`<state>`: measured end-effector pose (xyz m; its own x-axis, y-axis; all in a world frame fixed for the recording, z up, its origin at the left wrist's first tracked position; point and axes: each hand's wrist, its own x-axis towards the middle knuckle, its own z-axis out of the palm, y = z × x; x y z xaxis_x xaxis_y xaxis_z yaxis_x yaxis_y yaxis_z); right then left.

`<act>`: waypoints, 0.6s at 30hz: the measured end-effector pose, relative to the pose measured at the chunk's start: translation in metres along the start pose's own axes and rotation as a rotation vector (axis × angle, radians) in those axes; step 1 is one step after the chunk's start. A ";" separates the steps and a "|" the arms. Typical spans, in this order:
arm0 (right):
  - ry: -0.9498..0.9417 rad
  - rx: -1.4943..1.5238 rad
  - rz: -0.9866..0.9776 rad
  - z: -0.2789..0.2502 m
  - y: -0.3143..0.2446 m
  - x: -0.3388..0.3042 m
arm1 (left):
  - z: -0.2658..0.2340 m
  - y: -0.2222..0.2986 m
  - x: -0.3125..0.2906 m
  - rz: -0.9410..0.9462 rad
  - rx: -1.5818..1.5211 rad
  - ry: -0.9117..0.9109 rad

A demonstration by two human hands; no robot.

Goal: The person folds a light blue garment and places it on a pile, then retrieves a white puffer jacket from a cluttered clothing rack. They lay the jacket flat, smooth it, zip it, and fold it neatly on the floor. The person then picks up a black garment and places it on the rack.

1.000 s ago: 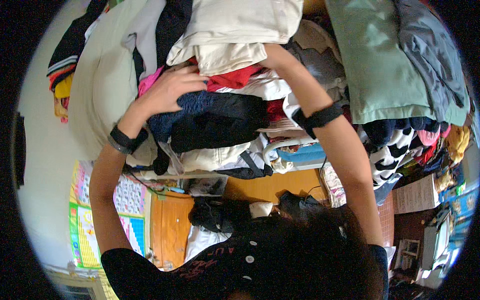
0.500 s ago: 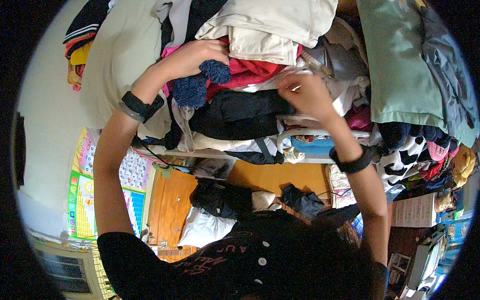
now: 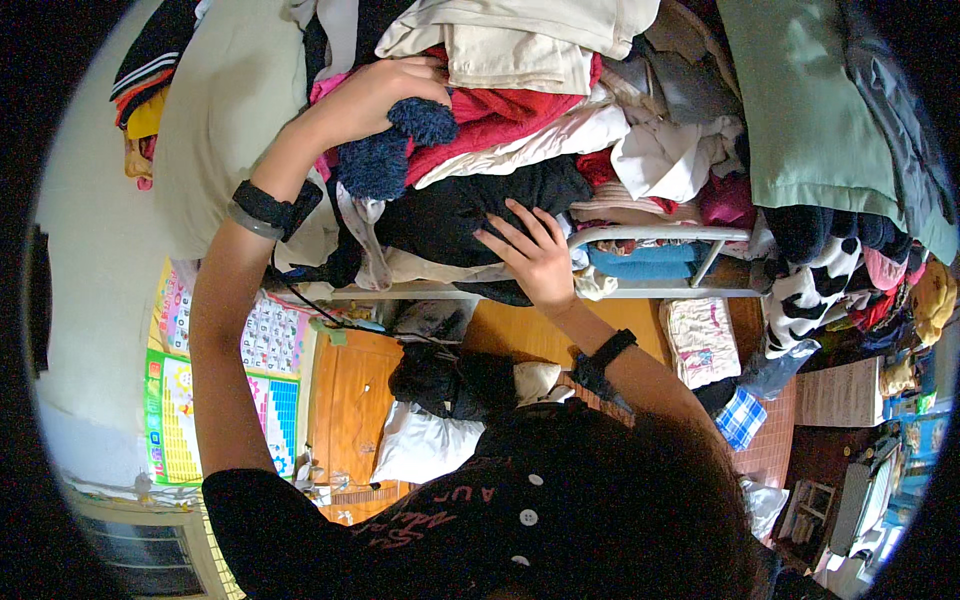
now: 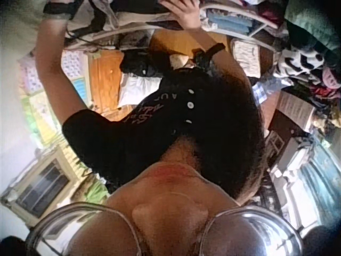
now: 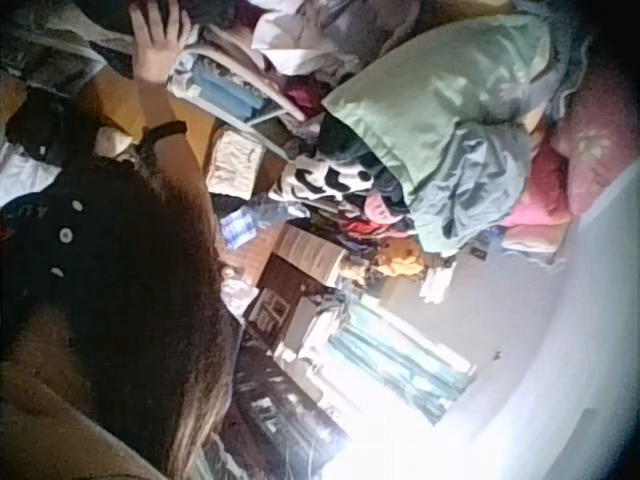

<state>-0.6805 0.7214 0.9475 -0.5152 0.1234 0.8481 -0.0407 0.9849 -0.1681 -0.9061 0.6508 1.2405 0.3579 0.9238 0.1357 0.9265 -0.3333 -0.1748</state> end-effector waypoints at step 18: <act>-0.167 0.141 0.087 -0.041 -0.059 0.035 | 0.079 0.079 -0.034 -0.240 0.472 0.162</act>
<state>-0.6606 0.6725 1.0079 -0.6558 0.1735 0.7347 -0.1034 0.9434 -0.3151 -0.8543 0.6083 1.1453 0.1912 0.9104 0.3668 0.8448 0.0376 -0.5338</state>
